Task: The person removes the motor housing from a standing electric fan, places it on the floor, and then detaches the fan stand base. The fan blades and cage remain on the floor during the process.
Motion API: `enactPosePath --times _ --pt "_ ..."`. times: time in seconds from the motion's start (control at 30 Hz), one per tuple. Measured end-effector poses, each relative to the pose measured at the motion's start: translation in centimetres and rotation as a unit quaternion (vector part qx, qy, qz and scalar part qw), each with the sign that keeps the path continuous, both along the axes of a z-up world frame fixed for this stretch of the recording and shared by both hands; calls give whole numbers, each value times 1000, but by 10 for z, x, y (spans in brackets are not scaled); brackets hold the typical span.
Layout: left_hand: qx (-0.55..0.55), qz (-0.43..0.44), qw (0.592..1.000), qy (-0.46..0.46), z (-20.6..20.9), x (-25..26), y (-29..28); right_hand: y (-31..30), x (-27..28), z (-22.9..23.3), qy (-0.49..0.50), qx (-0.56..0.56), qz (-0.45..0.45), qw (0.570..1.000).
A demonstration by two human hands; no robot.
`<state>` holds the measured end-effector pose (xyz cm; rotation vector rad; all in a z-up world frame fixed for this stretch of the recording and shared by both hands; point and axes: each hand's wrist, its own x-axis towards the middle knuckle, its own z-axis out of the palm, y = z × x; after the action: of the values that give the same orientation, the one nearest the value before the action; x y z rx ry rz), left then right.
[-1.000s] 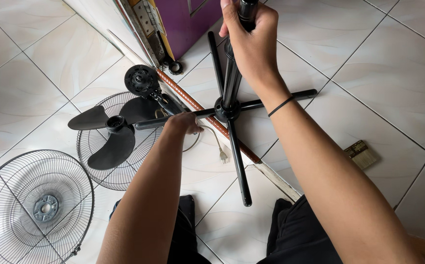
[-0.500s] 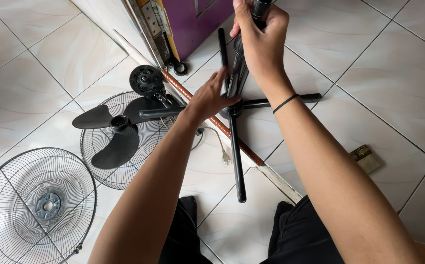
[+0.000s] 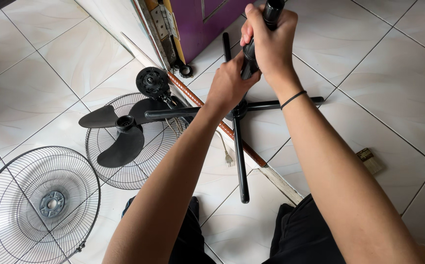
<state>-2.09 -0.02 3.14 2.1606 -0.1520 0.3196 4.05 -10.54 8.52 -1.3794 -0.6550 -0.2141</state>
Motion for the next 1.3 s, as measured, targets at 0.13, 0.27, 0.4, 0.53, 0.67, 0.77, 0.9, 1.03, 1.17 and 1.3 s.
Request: enactPosePath --times 0.13,0.27,0.4,0.53,0.67,0.77,0.9,1.03,1.17,1.3 --pt "23 7 1000 -16 -2 -1 2 4 -10 1 -42 -80 -91 992" --pt "-10 -41 999 12 -6 0 11 7 -12 5 -85 -80 -111 987" --pt "6 -51 998 21 -10 5 16 12 -10 1 -58 -55 -88 993" --pt "-5 -46 998 37 -9 8 14 12 -4 -1 -51 -30 -90 994" --pt "-2 -28 1000 -6 -7 5 8 8 0 4 -9 -13 -4 1000" --pt "15 -15 999 -31 -7 4 5 7 -3 4 -25 -26 -21 999" --pt "44 -23 998 -33 -5 3 9 8 -7 1 -75 -66 -94 991" --pt "30 -54 998 1 0 0 15 12 -6 -3 -96 -36 -97 990" --pt "22 -45 998 30 3 3 19 18 -4 -3 -74 -35 -102 991" --pt "34 -28 999 20 -3 8 18 13 -1 1 -11 -10 3 1000"
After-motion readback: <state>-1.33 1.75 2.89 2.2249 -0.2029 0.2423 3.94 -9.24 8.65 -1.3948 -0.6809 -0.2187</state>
